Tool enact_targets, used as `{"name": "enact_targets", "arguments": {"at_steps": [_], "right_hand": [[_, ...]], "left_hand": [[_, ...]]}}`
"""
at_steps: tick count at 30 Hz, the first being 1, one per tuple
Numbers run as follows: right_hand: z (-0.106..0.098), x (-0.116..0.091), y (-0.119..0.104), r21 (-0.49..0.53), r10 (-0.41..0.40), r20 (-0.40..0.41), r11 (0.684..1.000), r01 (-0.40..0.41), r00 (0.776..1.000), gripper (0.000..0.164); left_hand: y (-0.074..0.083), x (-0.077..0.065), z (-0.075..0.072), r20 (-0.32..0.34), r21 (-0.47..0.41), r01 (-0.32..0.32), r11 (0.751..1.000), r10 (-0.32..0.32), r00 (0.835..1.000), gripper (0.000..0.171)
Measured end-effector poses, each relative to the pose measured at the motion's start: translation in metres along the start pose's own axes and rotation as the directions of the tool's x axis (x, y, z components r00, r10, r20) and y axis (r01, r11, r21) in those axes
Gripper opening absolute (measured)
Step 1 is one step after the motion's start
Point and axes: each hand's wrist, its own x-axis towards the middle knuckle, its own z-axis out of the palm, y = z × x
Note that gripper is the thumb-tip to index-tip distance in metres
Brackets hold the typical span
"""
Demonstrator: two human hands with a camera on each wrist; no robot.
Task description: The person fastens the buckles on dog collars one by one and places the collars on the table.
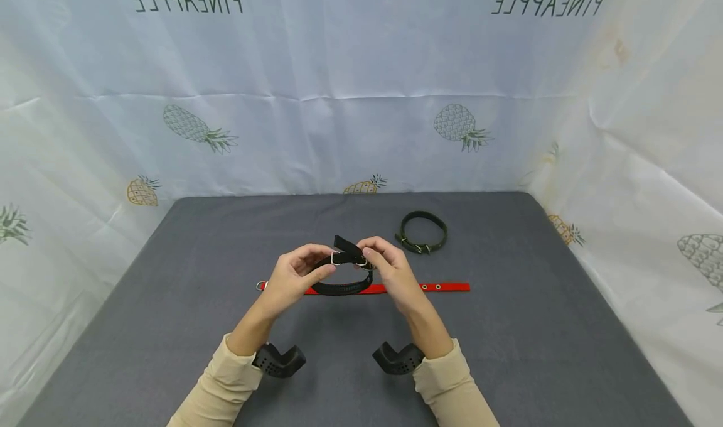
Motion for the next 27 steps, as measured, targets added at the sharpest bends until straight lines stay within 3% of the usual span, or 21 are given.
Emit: {"name": "enact_targets", "arguments": {"at_steps": [9,17,23,27], "right_hand": [[0.002,-0.001,-0.002,0.034,-0.009,0.067,0.999,0.006,0.998,0.018],[0.005,-0.003,-0.004,0.084,-0.133,0.132,0.989,0.123,0.982,0.021],[0.008,-0.003,-0.005,0.109,-0.201,0.186,0.977,0.183,0.962,0.019],[0.01,-0.003,-0.005,0.116,-0.245,0.181,0.967,0.226,0.953,0.018]], "left_hand": [[-0.003,0.001,0.002,-0.004,-0.006,-0.046,0.999,0.046,0.999,0.027],[-0.003,-0.001,0.003,0.028,0.025,-0.061,0.998,0.06,0.998,0.029],[-0.001,-0.002,0.001,0.004,0.088,-0.151,0.985,0.151,0.989,0.027],[0.001,-0.002,0.001,-0.002,0.111,-0.203,0.973,0.205,0.979,0.026]]}}
